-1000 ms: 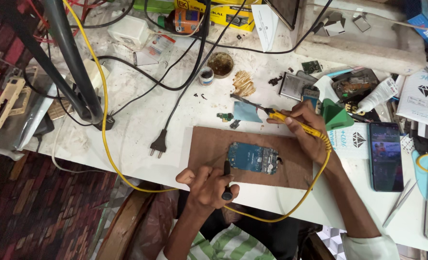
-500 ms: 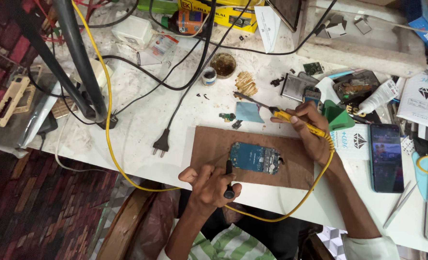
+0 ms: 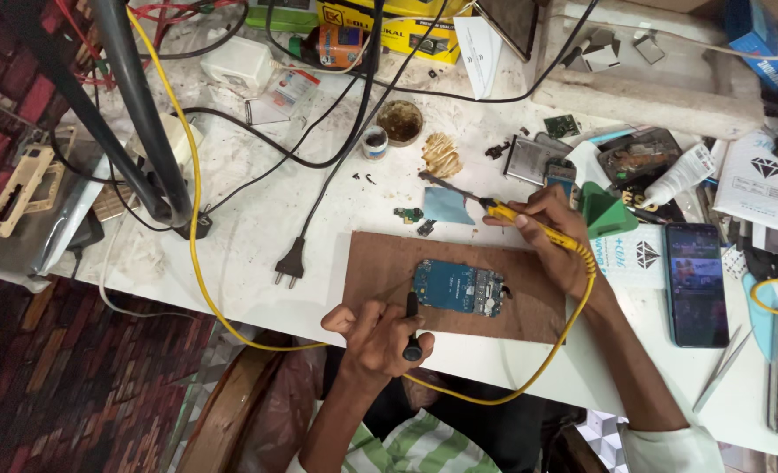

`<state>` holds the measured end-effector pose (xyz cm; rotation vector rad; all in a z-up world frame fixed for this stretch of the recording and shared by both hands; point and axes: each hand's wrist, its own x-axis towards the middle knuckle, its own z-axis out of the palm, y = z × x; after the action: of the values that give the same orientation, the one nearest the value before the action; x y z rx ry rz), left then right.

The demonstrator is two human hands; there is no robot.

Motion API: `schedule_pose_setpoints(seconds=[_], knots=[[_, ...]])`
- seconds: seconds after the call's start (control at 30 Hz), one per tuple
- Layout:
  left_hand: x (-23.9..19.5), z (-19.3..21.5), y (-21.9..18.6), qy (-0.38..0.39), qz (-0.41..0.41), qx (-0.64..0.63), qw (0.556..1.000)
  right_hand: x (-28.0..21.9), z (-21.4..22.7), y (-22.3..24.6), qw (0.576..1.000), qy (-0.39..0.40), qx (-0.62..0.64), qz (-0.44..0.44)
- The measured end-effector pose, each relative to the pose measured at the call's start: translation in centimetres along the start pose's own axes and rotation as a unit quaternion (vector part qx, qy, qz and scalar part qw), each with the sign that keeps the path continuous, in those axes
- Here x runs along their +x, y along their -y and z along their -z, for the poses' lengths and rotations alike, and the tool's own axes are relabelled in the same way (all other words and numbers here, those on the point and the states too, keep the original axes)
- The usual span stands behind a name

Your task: The person uses a soldering iron and a small screwdriver to work on a blue circuit board placed on a brown mat. They repeatedly apply the soldering iron to various points on the board while holding the board steady with the other hand.

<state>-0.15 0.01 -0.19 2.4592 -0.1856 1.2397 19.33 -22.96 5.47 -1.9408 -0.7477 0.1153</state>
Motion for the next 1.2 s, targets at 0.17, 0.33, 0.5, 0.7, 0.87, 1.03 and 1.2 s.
schedule_pose_setpoints(seconds=[0.17, 0.33, 0.5, 0.7, 0.87, 1.03, 1.2], knots=[[0.0, 0.0, 0.0, -0.007, 0.002, -0.005, 1.000, -0.2, 0.0, 0.2, 1.000, -0.007, -0.019, -0.003], [0.3, -0.1, -0.1, -0.024, 0.001, -0.003, 1.000, -0.4, -0.1, -1.3, 0.996, -0.016, 0.087, -0.006], [0.7, 0.0, -0.1, -0.036, 0.003, 0.001, 0.999, -0.5, -0.1, -2.4, 0.999, -0.016, 0.046, 0.019], [0.6, 0.1, -0.1, -0.015, 0.001, -0.006, 1.000, -0.7, 0.0, -3.0, 0.996, -0.044, 0.072, -0.034], [0.5, -0.2, -0.1, -0.023, -0.004, -0.007, 1.000, -1.0, 0.1, -3.3, 0.993, -0.033, 0.111, -0.023], [0.7, -0.3, 0.0, -0.026, -0.003, -0.009, 1.000, -1.2, 0.8, -1.6, 0.974, -0.109, 0.180, -0.083], [1.4, 0.4, 0.1, -0.041, 0.010, -0.033, 0.999, -5.0, 0.7, 2.6, 0.929, -0.205, 0.308, 0.032]])
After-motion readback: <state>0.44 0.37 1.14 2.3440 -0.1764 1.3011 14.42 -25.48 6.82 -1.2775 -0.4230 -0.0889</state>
